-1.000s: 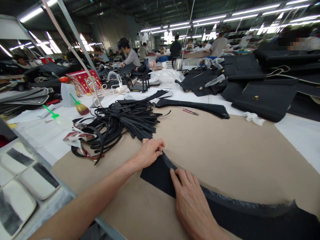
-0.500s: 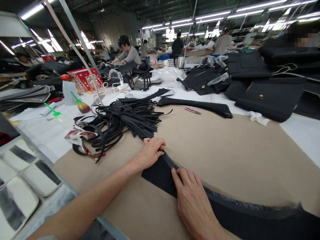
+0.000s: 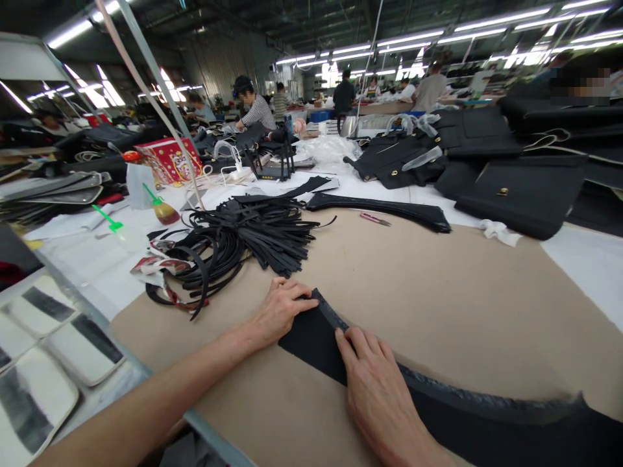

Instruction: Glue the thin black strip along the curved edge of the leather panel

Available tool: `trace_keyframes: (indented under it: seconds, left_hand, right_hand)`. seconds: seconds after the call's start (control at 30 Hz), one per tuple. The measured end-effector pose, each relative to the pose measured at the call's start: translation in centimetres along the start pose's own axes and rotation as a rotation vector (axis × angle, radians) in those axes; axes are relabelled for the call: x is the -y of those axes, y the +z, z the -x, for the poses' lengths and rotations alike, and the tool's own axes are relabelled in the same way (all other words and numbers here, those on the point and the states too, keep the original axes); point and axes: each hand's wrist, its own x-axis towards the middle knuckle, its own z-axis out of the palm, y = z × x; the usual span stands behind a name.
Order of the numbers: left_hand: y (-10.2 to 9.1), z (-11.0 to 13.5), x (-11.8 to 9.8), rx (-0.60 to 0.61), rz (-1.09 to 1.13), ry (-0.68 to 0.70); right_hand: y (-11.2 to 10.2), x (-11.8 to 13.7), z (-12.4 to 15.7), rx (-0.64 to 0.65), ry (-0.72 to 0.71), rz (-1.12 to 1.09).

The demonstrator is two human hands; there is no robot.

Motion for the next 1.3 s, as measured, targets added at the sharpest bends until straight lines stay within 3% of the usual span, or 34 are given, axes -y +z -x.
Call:
trace_keyframes:
  seconds: [0.17, 0.37, 0.6, 0.8, 1.13, 1.3]
  left_hand:
    - [0.1, 0.2, 0.2, 0.024, 0.012, -0.009]
    - [-1.2, -1.9, 0.3, -0.018, 0.188, -0.133]
    - [-2.9, -4.7, 1.1, 0.238, 0.144, 0.021]
    - [-3.4, -6.2, 1.5, 0.357, 0.093, 0.116]
    - [-3.0, -6.6, 2.2, 0.376, 0.154, 0.121]
    - [-2.8, -6.0, 2.3, 0.304, 0.19, 0.135]
  right_hand:
    - [0.0, 0.0, 0.1, 0.005, 0.018, -0.025]
    - [-0.5, 0.2, -1.0, -0.018, 0.113, -0.183]
    - [-1.6, 0.8, -4.5, 0.044, 0.345, -0.266]
    - [-1.5, 0.8, -6.8, 0.115, 0.387, -0.261]
    - [-0.7, 0.6, -7.6, 0.102, 0.394, -0.292]
    - [-0.3, 0.9, -7.3, 0.07, 0.376, -0.386]
